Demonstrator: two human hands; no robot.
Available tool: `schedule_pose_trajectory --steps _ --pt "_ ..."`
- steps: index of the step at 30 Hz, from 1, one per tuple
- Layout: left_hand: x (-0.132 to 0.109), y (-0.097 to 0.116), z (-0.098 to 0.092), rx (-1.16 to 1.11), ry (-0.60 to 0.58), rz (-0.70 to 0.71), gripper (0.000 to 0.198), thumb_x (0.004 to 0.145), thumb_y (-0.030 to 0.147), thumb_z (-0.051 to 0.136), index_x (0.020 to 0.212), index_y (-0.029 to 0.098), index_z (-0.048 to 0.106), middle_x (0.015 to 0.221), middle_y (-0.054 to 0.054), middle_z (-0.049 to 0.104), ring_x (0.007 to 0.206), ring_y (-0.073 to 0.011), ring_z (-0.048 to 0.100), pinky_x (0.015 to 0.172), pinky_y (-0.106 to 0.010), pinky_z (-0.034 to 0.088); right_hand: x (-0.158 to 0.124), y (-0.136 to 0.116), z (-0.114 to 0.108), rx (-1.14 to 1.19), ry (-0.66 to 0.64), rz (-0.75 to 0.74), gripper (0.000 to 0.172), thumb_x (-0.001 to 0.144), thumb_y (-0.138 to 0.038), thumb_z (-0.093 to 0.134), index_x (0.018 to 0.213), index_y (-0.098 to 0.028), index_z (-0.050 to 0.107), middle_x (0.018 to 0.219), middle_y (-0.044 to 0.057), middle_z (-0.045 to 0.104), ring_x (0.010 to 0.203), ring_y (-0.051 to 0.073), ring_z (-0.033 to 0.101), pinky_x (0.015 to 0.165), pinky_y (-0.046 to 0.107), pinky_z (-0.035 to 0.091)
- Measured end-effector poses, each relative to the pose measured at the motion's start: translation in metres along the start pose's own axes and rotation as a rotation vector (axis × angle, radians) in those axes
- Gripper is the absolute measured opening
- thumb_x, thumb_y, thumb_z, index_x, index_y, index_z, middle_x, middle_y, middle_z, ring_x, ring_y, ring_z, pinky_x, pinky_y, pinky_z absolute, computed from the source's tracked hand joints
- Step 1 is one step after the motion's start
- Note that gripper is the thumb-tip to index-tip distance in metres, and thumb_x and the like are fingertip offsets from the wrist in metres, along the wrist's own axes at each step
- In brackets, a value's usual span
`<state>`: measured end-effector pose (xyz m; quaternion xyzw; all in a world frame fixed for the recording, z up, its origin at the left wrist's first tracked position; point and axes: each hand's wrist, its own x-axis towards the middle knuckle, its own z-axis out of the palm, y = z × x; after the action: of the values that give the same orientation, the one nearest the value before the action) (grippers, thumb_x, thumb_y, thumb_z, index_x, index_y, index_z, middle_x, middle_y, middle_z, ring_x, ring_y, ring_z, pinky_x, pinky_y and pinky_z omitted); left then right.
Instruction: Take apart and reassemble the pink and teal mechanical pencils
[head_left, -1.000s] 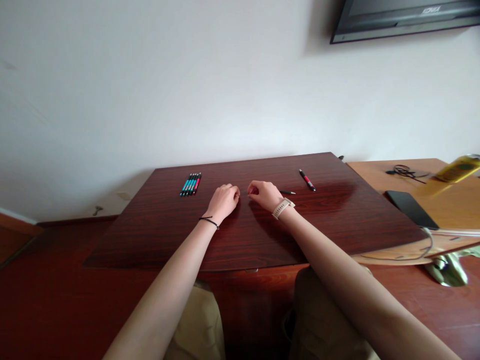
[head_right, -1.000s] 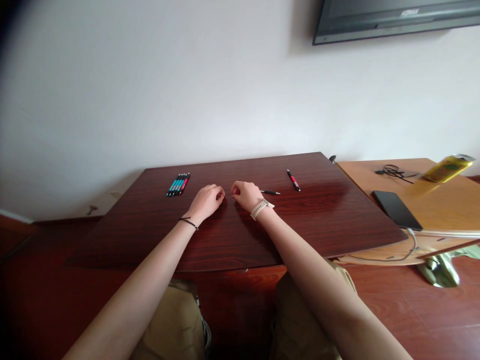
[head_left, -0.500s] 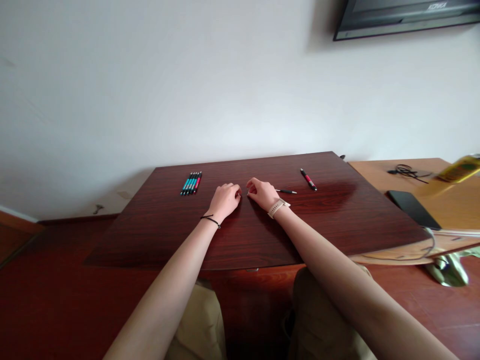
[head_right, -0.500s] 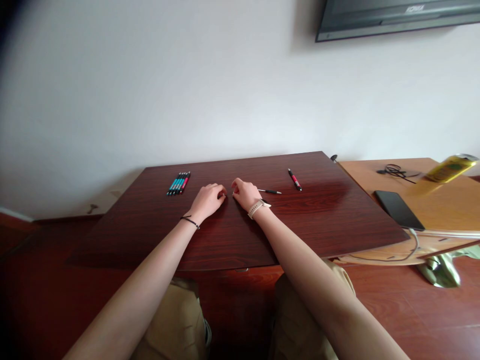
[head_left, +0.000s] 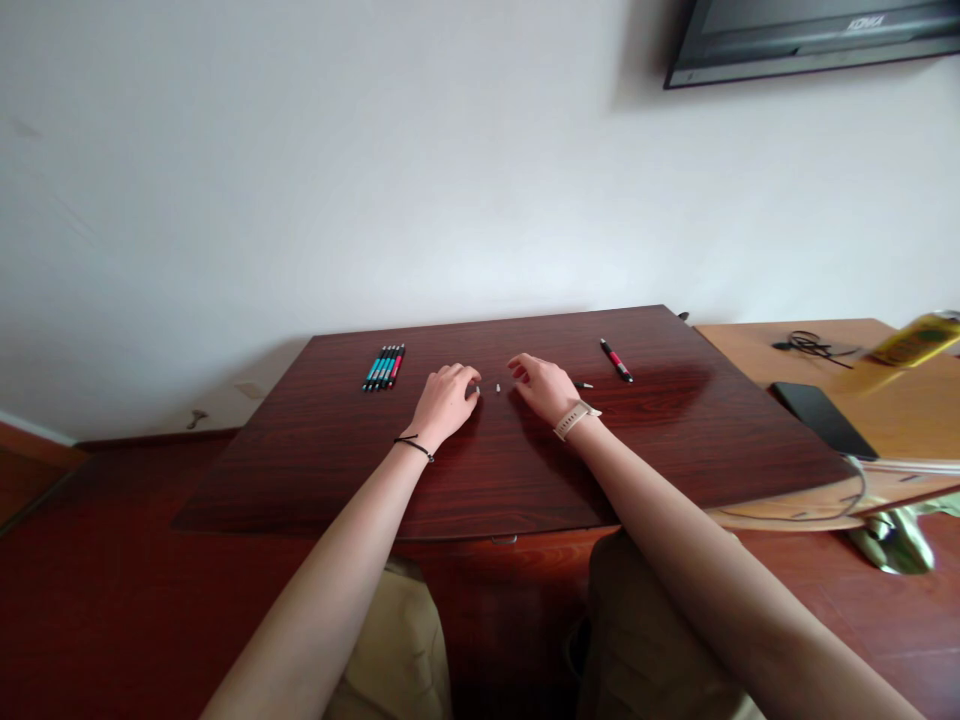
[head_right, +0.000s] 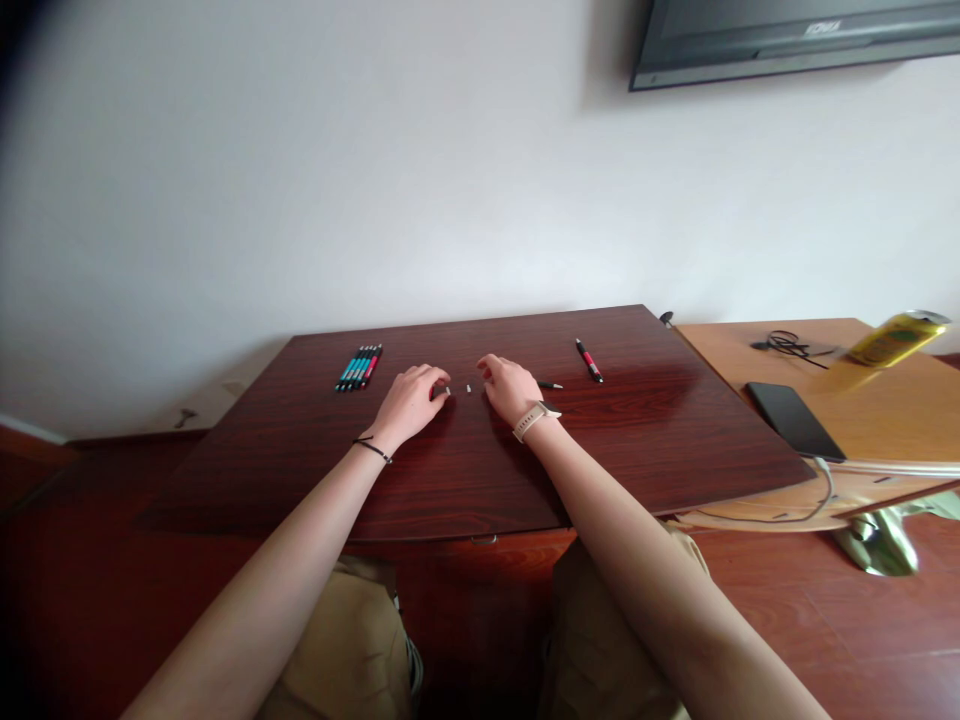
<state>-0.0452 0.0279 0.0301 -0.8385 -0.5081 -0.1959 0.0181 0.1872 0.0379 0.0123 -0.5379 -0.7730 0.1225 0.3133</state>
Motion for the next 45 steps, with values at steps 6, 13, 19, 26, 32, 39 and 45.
schedule_pose_trajectory --steps 6,13,19,26,32,39,45 --pt "-0.008 -0.004 -0.014 -0.028 0.085 0.003 0.017 0.096 0.016 0.067 0.111 0.023 0.069 0.112 -0.006 0.074 0.109 -0.0269 0.066 0.096 -0.041 0.048 -0.013 0.043 -0.033 -0.235 0.039 0.047 0.038 0.089 -0.009 0.064 0.125 -0.020 0.072 0.123 0.013 0.076 0.116 0.031 0.067 0.105 0.043 0.051" --pt "-0.016 -0.005 -0.020 -0.051 0.130 0.042 0.013 0.100 0.016 0.063 0.106 0.023 0.071 0.113 -0.006 0.073 0.110 -0.0267 0.065 0.098 -0.042 0.048 -0.026 0.071 -0.047 -0.132 -0.021 0.088 0.027 0.090 -0.010 0.067 0.113 -0.022 0.075 0.101 0.004 0.081 0.097 0.024 0.074 0.088 0.035 0.055" --pt "-0.019 0.015 -0.018 -0.073 0.094 0.093 0.007 0.102 0.027 0.069 0.107 0.024 0.072 0.113 -0.006 0.073 0.109 -0.0267 0.064 0.096 -0.042 0.047 -0.029 0.045 -0.043 0.019 0.052 -0.135 0.030 0.093 -0.014 0.071 0.121 -0.025 0.072 0.105 0.003 0.081 0.099 0.024 0.073 0.091 0.036 0.055" --pt "-0.020 0.035 -0.013 -0.060 0.059 0.169 0.014 0.107 0.030 0.062 0.102 0.023 0.073 0.106 -0.005 0.076 0.102 -0.0239 0.066 0.093 -0.040 0.044 -0.034 0.012 -0.031 0.090 0.028 -0.317 0.031 0.097 -0.015 0.068 0.126 -0.025 0.069 0.110 0.005 0.079 0.106 0.026 0.069 0.096 0.038 0.054" --pt "-0.021 0.035 -0.015 -0.064 0.034 0.145 0.018 0.108 0.031 0.060 0.100 0.023 0.074 0.105 -0.005 0.077 0.102 -0.0232 0.067 0.093 -0.040 0.044 -0.037 0.008 -0.037 0.107 0.021 -0.266 0.029 0.100 -0.019 0.066 0.128 -0.026 0.069 0.112 0.005 0.079 0.110 0.025 0.069 0.100 0.038 0.053" --pt "-0.023 0.030 -0.017 -0.034 0.059 0.078 0.020 0.107 0.028 0.059 0.092 0.023 0.072 0.100 -0.005 0.076 0.097 -0.0236 0.066 0.091 -0.040 0.045 -0.034 0.040 -0.053 -0.017 0.051 -0.119 0.028 0.096 -0.017 0.067 0.122 -0.025 0.071 0.112 0.006 0.079 0.109 0.027 0.070 0.101 0.040 0.053" --pt "-0.024 0.033 -0.014 0.000 0.070 0.044 0.024 0.106 0.033 0.061 0.085 0.022 0.067 0.092 -0.005 0.073 0.091 -0.0239 0.064 0.087 -0.040 0.045 -0.035 0.076 -0.061 -0.121 0.049 0.096 0.028 0.091 -0.013 0.069 0.116 -0.024 0.073 0.102 0.003 0.081 0.096 0.022 0.075 0.088 0.034 0.055"
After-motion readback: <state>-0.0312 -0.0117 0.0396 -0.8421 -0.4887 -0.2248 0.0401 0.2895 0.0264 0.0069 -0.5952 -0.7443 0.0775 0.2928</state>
